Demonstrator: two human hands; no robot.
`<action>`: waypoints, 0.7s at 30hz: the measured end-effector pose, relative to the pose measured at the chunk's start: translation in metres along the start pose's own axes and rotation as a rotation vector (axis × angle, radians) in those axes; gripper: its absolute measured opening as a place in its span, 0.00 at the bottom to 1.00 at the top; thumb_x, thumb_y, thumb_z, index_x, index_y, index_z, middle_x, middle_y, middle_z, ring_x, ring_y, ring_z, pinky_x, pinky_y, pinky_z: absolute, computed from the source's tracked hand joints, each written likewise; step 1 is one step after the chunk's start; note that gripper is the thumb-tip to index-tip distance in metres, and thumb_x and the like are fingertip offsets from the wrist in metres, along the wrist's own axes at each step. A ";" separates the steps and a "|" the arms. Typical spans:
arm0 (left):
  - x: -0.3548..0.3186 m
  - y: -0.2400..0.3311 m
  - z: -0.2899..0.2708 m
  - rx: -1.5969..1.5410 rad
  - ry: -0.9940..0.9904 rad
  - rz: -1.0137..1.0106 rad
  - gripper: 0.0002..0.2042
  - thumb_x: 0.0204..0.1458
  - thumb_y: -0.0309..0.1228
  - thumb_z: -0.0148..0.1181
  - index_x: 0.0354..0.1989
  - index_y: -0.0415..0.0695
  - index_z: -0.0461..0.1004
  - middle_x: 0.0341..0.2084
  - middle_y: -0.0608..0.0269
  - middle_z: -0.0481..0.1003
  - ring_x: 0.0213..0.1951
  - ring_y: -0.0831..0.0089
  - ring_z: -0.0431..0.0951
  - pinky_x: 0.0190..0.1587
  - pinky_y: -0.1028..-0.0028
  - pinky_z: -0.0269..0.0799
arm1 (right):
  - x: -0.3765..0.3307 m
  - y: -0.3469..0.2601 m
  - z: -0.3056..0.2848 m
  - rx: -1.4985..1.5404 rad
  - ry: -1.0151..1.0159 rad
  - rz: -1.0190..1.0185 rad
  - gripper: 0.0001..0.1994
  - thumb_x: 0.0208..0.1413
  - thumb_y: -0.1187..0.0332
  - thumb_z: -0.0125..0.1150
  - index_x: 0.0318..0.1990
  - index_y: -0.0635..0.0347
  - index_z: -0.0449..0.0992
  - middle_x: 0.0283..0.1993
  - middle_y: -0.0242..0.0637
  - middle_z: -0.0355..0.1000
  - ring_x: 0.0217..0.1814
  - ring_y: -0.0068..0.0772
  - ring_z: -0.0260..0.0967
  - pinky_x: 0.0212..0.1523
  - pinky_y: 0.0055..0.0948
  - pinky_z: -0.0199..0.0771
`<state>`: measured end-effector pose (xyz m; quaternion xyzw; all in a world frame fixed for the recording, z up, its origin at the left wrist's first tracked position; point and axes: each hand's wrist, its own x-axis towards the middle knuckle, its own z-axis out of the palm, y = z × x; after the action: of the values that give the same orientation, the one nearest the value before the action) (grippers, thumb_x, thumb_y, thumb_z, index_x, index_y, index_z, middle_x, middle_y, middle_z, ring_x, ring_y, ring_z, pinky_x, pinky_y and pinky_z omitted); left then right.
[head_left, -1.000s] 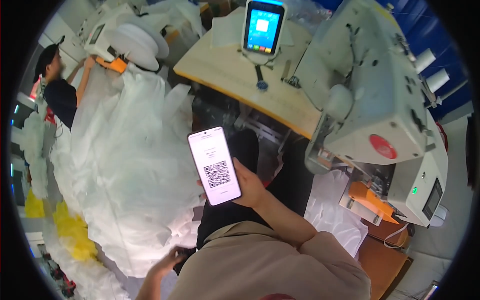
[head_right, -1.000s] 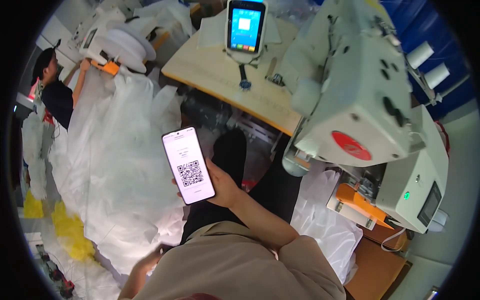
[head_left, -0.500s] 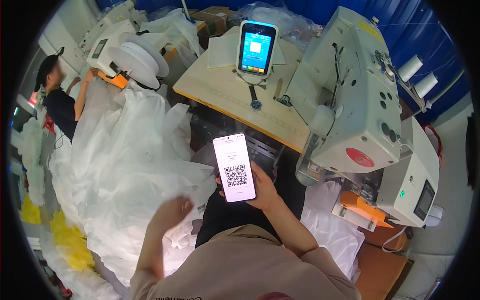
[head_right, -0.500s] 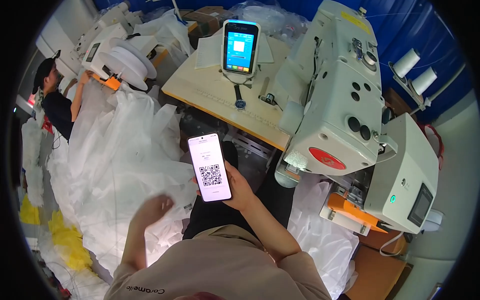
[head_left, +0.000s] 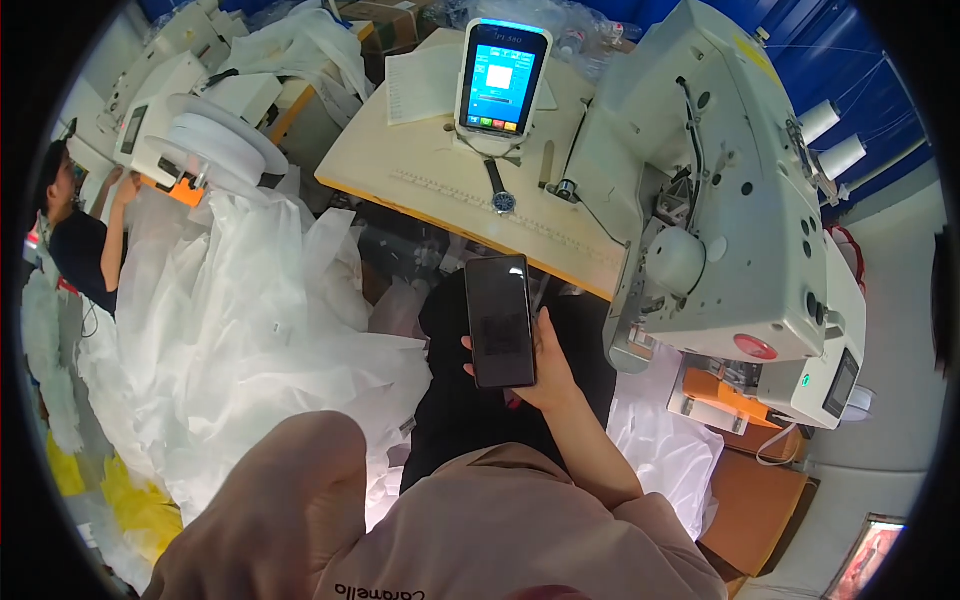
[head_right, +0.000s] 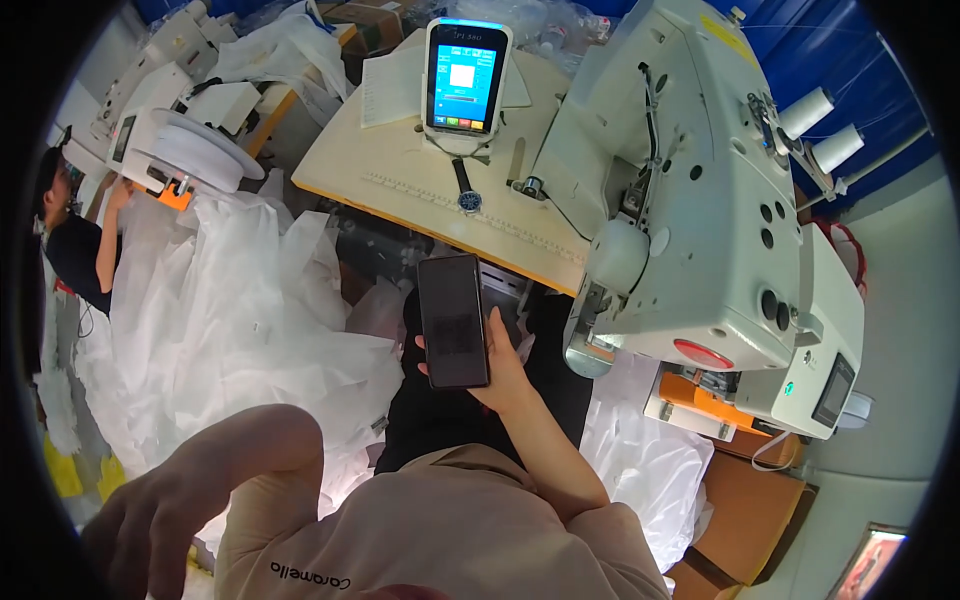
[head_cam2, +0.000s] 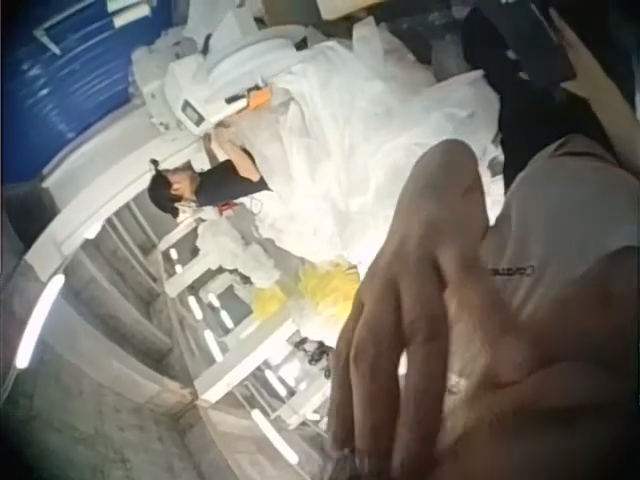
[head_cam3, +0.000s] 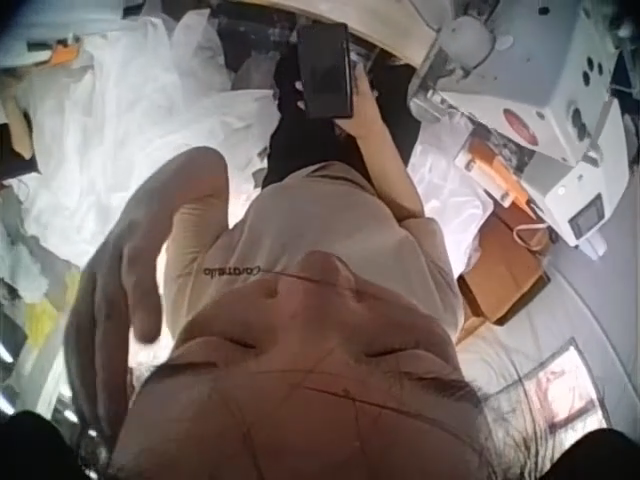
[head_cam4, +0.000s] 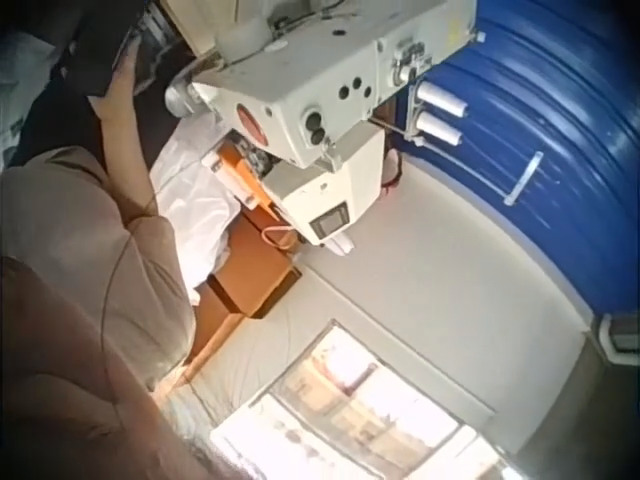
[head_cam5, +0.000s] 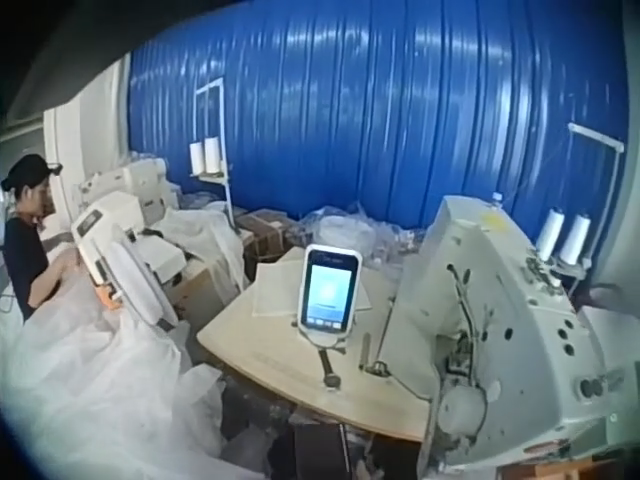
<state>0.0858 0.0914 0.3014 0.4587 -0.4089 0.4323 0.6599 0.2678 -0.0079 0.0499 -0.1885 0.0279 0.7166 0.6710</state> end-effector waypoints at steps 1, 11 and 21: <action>-0.003 0.010 -0.011 -0.189 -0.221 0.044 0.16 0.57 0.24 0.42 0.53 0.45 0.68 0.55 0.61 0.66 0.54 0.70 0.68 0.58 0.57 0.58 | 0.003 -0.001 0.001 -0.038 0.040 -0.024 0.34 0.57 0.37 0.30 0.62 0.52 0.56 0.59 0.46 0.61 0.60 0.54 0.59 0.53 0.60 0.62; -0.163 -0.023 -0.111 0.750 0.939 -1.093 0.11 0.53 0.33 0.54 0.39 0.39 0.72 0.39 0.59 0.73 0.46 0.72 0.71 0.52 0.71 0.64 | 0.072 -0.040 0.039 -0.181 -0.128 -0.307 0.25 0.63 0.48 0.32 0.56 0.56 0.63 0.49 0.42 0.69 0.48 0.48 0.68 0.43 0.54 0.69; -0.272 0.103 -0.044 1.657 0.929 -1.345 0.08 0.51 0.28 0.55 0.39 0.40 0.72 0.36 0.59 0.74 0.39 0.67 0.75 0.41 0.72 0.70 | 0.248 -0.159 -0.010 -1.118 1.002 -0.992 0.25 0.54 0.59 0.55 0.55 0.60 0.57 0.49 0.47 0.61 0.49 0.44 0.62 0.49 0.44 0.65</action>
<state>-0.0845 0.1016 0.0620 0.6715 0.6060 0.2566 0.3406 0.4182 0.2403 -0.0019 -0.7681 -0.1201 0.0872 0.6229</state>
